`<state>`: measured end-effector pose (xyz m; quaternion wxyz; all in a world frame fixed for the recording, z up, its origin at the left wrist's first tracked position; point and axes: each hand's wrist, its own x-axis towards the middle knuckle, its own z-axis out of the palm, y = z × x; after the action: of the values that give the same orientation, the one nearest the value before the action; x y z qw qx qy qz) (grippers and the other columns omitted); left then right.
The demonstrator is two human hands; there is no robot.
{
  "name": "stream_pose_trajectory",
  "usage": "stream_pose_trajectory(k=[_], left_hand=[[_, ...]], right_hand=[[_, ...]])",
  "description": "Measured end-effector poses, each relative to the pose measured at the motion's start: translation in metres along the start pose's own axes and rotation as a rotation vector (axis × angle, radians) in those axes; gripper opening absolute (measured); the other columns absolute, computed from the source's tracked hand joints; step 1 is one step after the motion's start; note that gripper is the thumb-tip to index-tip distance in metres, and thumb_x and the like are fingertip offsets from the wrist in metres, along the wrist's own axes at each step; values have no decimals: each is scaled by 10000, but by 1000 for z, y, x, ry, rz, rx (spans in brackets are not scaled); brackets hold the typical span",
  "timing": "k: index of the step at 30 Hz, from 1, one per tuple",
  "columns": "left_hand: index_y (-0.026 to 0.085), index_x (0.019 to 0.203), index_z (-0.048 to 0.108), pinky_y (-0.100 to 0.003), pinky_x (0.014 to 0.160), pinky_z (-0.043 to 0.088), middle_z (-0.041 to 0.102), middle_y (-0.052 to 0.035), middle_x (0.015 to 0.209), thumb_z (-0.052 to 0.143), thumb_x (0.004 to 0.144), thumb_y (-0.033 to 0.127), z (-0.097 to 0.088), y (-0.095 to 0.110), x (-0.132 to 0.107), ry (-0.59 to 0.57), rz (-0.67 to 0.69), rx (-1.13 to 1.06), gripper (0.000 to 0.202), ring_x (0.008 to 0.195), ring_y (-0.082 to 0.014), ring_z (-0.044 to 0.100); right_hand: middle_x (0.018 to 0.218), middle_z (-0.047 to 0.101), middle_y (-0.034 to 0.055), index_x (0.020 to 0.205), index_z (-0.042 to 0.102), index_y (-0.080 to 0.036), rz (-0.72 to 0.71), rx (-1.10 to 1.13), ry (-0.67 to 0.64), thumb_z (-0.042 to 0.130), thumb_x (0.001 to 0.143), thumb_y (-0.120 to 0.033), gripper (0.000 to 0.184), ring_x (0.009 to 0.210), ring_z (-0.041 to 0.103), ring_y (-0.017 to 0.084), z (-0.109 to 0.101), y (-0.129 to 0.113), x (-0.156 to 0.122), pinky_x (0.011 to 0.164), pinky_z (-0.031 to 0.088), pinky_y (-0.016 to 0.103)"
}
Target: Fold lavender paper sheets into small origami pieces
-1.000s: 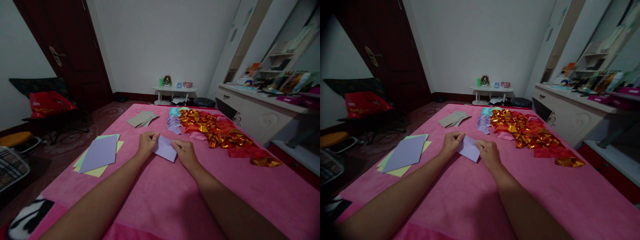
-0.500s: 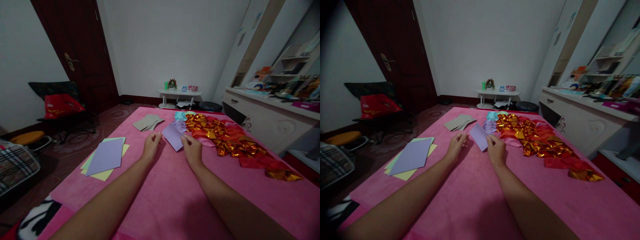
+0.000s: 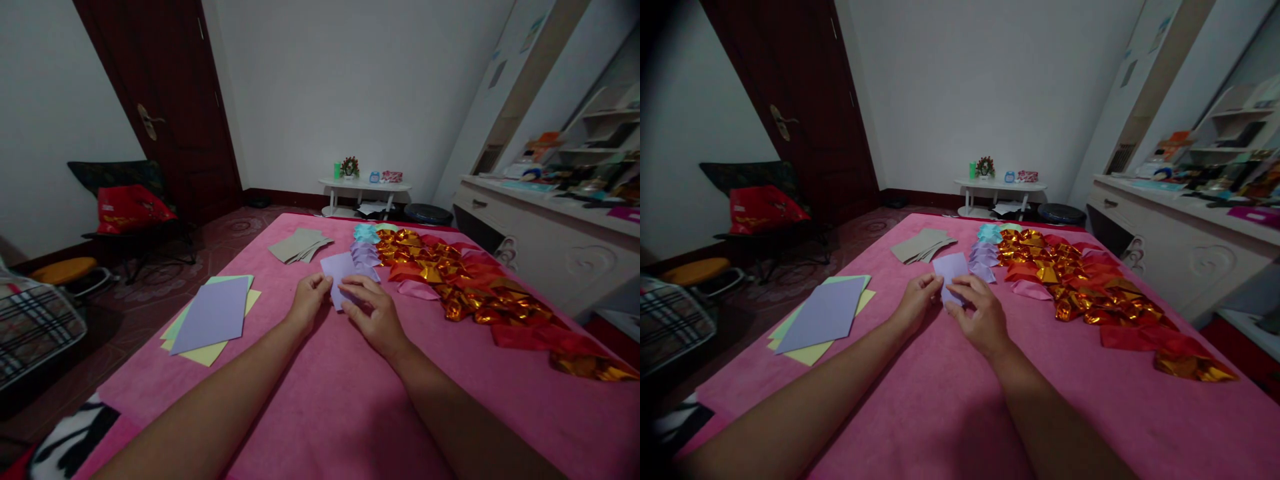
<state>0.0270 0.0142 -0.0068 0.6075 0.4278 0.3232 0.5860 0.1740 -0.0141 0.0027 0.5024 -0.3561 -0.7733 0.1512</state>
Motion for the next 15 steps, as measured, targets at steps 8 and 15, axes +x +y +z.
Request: stream_pose_trajectory(k=[8, 15], left_hand=[[126, 635, 556, -205, 446, 287, 527, 14, 529, 712, 635, 540, -2, 1, -1, -132, -122, 198, 443, 444, -83, 445], [112, 734, 626, -205, 506, 357, 599, -16, 647, 704, 681, 487, 1, 3, -5, -261, -64, 362, 387, 521, -90, 496]], right_hand=[[1198, 602, 101, 1162, 611, -200, 287, 171, 279, 650, 785, -384, 420, 1103, 553, 249, -7, 14, 4, 945, 436, 411], [690, 671, 20, 789, 697, -154, 540, 394, 346, 719, 689, -381, 249, 580, 570, 152, -12, 18, 4, 525, 437, 256]])
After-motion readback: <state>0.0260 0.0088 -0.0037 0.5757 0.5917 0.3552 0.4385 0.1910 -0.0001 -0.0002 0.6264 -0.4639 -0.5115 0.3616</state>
